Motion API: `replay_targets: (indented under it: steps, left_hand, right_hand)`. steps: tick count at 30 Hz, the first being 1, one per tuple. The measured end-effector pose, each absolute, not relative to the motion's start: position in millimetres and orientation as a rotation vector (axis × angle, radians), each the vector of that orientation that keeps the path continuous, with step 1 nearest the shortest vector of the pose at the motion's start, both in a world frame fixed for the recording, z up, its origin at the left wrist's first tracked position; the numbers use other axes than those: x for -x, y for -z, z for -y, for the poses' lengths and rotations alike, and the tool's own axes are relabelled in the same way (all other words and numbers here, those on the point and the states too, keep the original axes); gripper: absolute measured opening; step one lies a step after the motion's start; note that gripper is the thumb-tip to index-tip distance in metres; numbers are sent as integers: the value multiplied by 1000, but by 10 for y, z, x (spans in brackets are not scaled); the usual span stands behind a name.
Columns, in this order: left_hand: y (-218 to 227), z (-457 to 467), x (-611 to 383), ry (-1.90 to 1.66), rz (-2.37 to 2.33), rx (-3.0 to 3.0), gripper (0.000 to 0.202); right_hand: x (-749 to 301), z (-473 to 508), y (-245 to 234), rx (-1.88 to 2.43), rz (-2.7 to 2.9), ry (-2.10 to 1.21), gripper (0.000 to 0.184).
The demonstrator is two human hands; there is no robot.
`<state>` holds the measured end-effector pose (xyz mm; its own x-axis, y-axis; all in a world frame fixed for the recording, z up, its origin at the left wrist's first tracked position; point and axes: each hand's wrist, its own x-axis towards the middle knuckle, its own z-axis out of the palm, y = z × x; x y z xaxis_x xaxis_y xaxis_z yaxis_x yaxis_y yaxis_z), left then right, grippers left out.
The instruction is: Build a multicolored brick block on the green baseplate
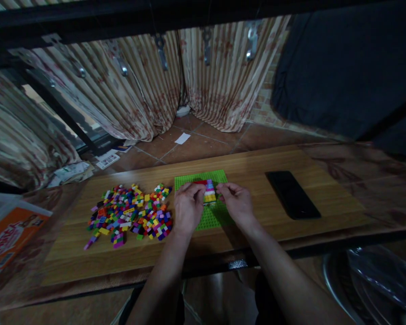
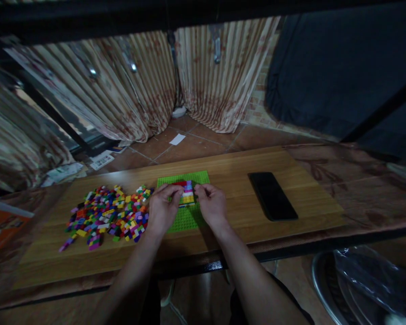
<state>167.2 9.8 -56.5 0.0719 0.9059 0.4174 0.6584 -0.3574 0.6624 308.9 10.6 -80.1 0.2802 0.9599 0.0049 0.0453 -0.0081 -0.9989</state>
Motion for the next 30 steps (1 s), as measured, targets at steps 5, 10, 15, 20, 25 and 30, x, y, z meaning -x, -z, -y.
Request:
replay_targets:
  steps: [5,10,15,20,25,30]
  left_hand:
    - [580,-113,-1688,-1190,-1601,-2004,14]
    - [586,-112,-1728,-1205,-1656,-2015,15]
    - [601,-75,-1766,-1201,-1748,-2104,16]
    - [643,-40,-1786,-1207,-1824,-2211,18]
    - [711,-30,-1793,-1306,-1827,-2199,17]
    - [736,-26,-1794,-1345,-1787,-2170,17]
  right_hand:
    - [-3084,-109,804,1380,1027,-978,32]
    - [-3084,-114,815,1360,1043,-981,31]
    - [-3087,-116,826,1376,1064,-969,32]
    - [-3077,-116,822,1384,1066,-965,33]
    - [-3078,-111,815,1382,1066,-963,33]
    - [-3085,-119,849,1398,1092,-954,33]
